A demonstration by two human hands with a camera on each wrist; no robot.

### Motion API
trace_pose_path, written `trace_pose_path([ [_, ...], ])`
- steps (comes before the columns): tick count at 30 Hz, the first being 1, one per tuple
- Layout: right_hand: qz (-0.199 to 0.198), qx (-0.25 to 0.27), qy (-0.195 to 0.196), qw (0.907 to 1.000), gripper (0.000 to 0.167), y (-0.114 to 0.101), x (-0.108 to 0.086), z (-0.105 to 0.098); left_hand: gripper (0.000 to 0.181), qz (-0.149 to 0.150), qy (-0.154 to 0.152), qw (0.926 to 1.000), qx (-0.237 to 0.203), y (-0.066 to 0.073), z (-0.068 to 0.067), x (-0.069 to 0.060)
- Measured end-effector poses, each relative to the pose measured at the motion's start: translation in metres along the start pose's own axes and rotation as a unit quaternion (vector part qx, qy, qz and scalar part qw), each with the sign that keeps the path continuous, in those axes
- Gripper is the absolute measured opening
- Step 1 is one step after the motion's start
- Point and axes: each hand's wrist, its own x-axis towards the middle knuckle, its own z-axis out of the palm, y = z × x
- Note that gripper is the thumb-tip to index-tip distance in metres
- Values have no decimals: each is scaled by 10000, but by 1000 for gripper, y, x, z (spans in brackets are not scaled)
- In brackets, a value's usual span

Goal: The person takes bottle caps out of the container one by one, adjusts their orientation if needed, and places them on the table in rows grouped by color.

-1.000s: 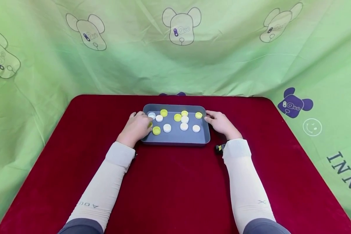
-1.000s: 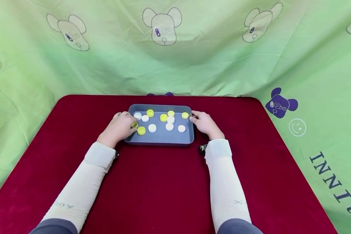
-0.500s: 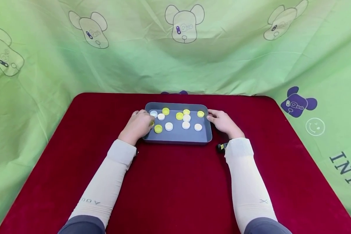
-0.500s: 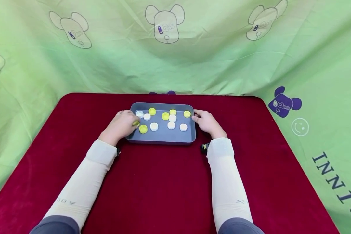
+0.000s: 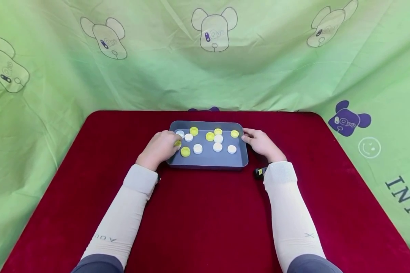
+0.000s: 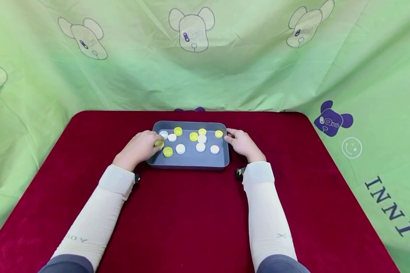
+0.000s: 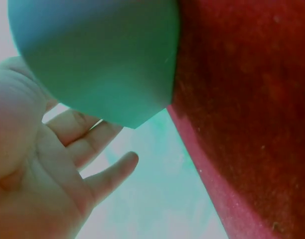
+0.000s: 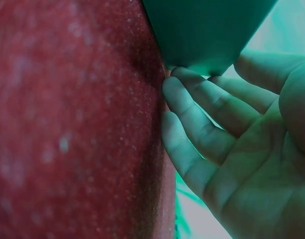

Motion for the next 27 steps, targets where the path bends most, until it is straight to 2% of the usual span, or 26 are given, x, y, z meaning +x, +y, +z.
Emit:
trace_pose_path([
  [6,101,25,35,9999,51,-1,-2,-1,24,-195,-185,9994,-202,3,-8,-1],
  [12,113,26,1,9999,51,-2,-1,0,27,-418,-246,9982,-364,5,-14,-6],
  [20,150,127,90,9998,51,-3,-2,-1,26,-196,-132,9993,-276,15,-24,-8],
  [27,221,217,79,9995,52,-1,0,1,25,-209,-200,9992,-282,21,-29,-12],
])
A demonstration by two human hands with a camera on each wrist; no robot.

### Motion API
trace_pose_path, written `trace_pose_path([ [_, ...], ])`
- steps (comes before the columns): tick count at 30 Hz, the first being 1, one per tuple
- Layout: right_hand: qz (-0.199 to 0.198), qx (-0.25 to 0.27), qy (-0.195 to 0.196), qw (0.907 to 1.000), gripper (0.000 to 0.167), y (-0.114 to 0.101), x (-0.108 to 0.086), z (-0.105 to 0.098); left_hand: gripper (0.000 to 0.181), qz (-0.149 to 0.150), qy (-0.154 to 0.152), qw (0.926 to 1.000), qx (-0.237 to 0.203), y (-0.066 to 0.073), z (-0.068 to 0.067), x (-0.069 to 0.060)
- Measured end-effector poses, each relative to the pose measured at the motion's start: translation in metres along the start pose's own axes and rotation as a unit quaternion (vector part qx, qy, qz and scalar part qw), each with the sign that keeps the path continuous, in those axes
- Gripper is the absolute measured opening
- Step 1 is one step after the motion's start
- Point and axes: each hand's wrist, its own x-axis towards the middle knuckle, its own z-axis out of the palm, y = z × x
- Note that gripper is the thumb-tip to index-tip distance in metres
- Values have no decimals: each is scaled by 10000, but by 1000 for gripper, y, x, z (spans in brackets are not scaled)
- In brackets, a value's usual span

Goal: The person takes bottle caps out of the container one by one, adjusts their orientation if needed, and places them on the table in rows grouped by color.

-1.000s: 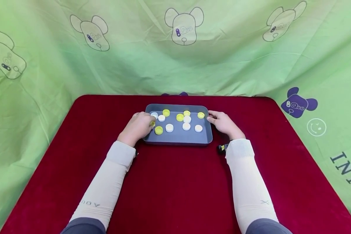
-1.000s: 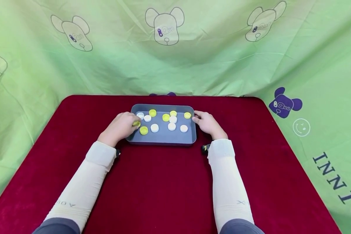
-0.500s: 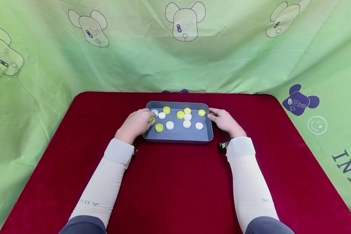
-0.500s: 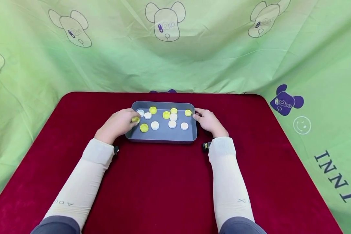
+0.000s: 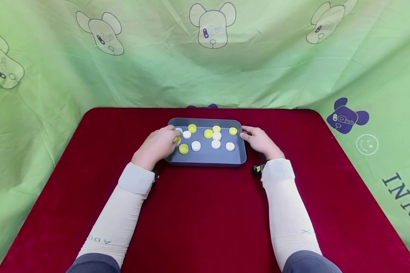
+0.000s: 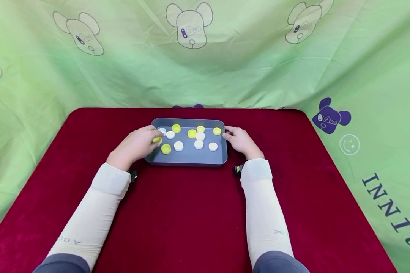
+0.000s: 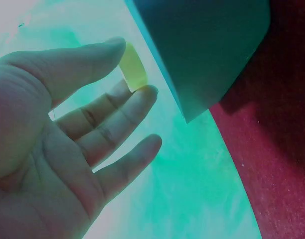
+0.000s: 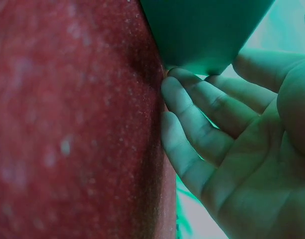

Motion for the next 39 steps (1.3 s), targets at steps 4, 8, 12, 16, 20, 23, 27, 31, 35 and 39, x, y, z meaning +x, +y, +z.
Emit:
trace_pose_path([
  [4,-11,-83,24,10000,51,0,-1,0,25,-23,-111,9999,-63,0,-1,-3],
  [8,-63,-222,-16,9997,51,-1,-1,1,26,-31,-193,9998,-32,-1,-3,-9],
  [12,-76,-273,32,9996,51,-3,0,2,27,25,-233,9997,-113,0,-8,-17],
  [16,-79,-270,34,9996,51,-6,0,2,27,22,-238,9994,-237,3,-13,-25],
  [20,-19,-278,-15,9996,51,-6,-1,1,26,108,-210,9990,-381,6,-15,-32],
  [23,-17,-286,-29,9996,50,-4,-1,1,24,266,-191,9986,-405,9,-15,-36],
  [27,-46,-327,-21,9995,51,-1,0,2,24,395,-181,9986,-316,12,-14,-41],
  [31,-47,-332,-29,9994,51,-1,0,2,23,392,-122,9987,-313,12,-13,-48],
  [35,-28,-318,-5,9995,51,-1,0,2,23,367,-70,9987,-344,10,-10,-58],
  [39,-75,-335,-2,9994,51,-2,0,2,23,334,-37,9988,-347,8,-7,-67],
])
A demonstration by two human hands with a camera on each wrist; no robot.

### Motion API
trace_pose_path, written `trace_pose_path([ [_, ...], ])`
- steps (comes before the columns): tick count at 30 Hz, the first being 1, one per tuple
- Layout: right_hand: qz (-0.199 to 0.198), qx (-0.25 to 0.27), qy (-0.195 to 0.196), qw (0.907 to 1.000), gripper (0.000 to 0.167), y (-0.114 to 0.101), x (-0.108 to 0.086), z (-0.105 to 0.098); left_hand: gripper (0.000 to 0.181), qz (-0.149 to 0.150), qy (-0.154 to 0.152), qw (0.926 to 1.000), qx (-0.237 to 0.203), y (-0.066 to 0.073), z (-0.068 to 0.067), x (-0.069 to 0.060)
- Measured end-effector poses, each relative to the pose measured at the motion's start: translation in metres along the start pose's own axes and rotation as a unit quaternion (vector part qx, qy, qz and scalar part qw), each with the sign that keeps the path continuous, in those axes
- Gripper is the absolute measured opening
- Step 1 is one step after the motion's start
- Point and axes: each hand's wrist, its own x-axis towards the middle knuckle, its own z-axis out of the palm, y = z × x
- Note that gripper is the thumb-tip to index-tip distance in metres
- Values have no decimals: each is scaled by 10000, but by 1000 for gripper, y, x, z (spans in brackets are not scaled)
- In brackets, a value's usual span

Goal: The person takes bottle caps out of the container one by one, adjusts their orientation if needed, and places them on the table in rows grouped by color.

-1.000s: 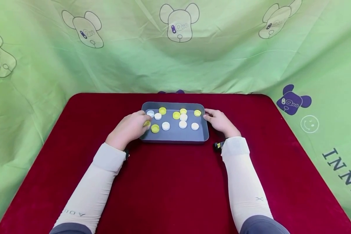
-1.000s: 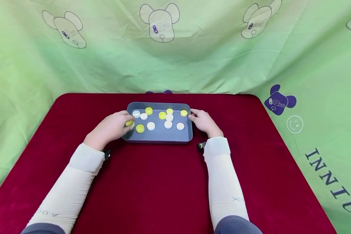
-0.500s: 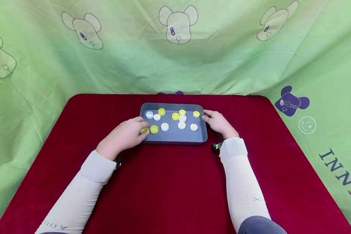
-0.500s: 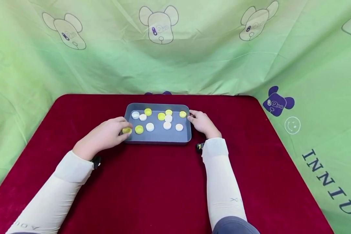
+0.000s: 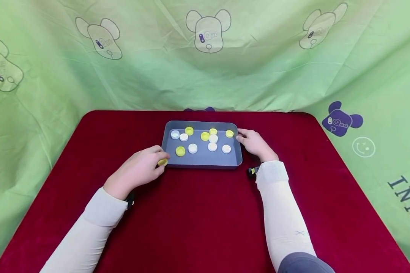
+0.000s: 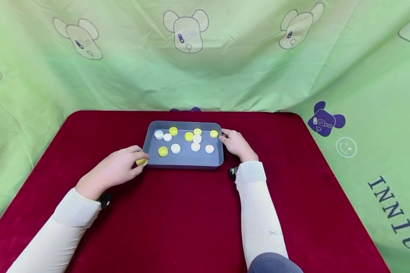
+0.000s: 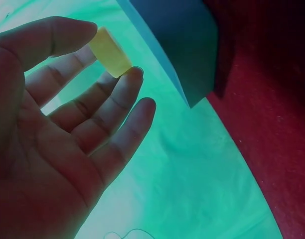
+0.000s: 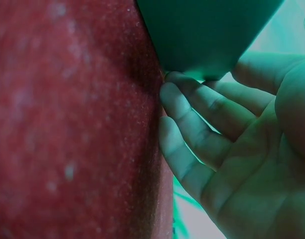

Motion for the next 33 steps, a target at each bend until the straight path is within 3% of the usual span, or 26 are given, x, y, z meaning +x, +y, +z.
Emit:
trace_pose_path([
  [11,-69,-11,-28,10000,50,-2,2,1,22,156,132,9998,35,-3,7,-14],
  [33,-41,26,-23,10000,51,0,0,0,19,-44,-402,9992,70,-4,19,-32],
])
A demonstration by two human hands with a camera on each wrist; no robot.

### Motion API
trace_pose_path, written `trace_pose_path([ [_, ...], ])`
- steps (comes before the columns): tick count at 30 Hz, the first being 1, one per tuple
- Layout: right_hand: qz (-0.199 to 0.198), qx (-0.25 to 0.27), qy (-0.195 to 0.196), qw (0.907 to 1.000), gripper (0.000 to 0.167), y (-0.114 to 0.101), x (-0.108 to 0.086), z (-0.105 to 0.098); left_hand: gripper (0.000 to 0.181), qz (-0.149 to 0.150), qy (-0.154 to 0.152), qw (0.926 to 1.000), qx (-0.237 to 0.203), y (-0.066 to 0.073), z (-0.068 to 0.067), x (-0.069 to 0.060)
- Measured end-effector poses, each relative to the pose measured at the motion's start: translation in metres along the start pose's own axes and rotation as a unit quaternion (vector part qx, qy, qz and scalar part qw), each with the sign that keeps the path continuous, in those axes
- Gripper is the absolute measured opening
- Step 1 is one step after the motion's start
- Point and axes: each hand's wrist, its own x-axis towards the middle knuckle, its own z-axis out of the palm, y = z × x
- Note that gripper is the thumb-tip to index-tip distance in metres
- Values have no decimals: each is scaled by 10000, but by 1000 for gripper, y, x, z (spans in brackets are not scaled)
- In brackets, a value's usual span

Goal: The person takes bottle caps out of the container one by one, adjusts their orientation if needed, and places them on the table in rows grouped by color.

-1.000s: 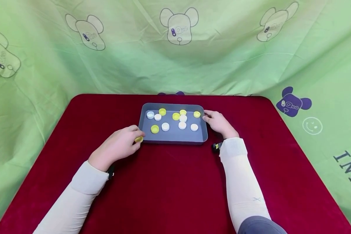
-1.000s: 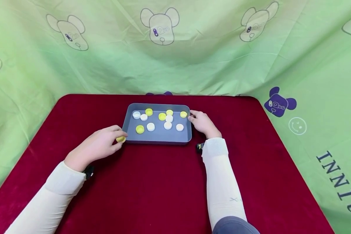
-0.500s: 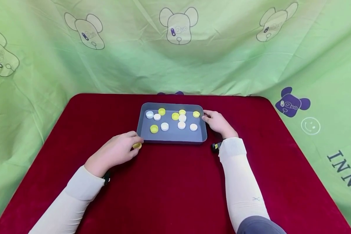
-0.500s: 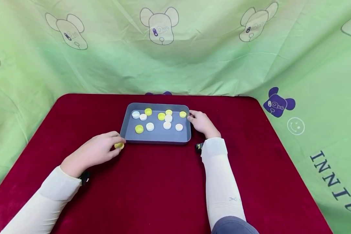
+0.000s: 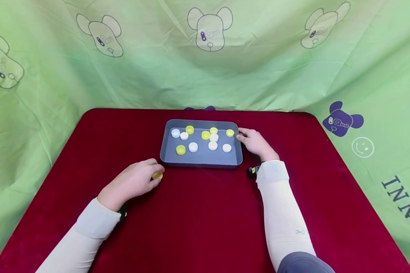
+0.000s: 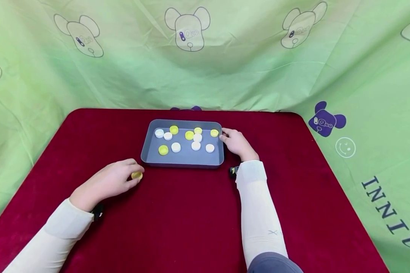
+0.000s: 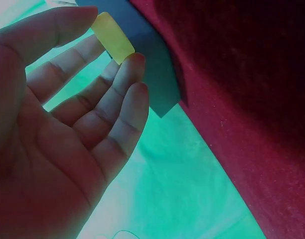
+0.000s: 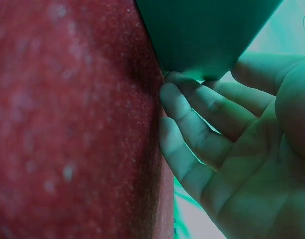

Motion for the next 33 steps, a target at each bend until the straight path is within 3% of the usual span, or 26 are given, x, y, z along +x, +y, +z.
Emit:
trace_pose_path([
  [8,26,53,95,9999,51,-1,-1,-2,15,77,-58,10000,-16,-2,3,-1],
  [33,71,66,43,9999,51,3,1,1,13,-60,-298,9995,72,-9,17,-2],
])
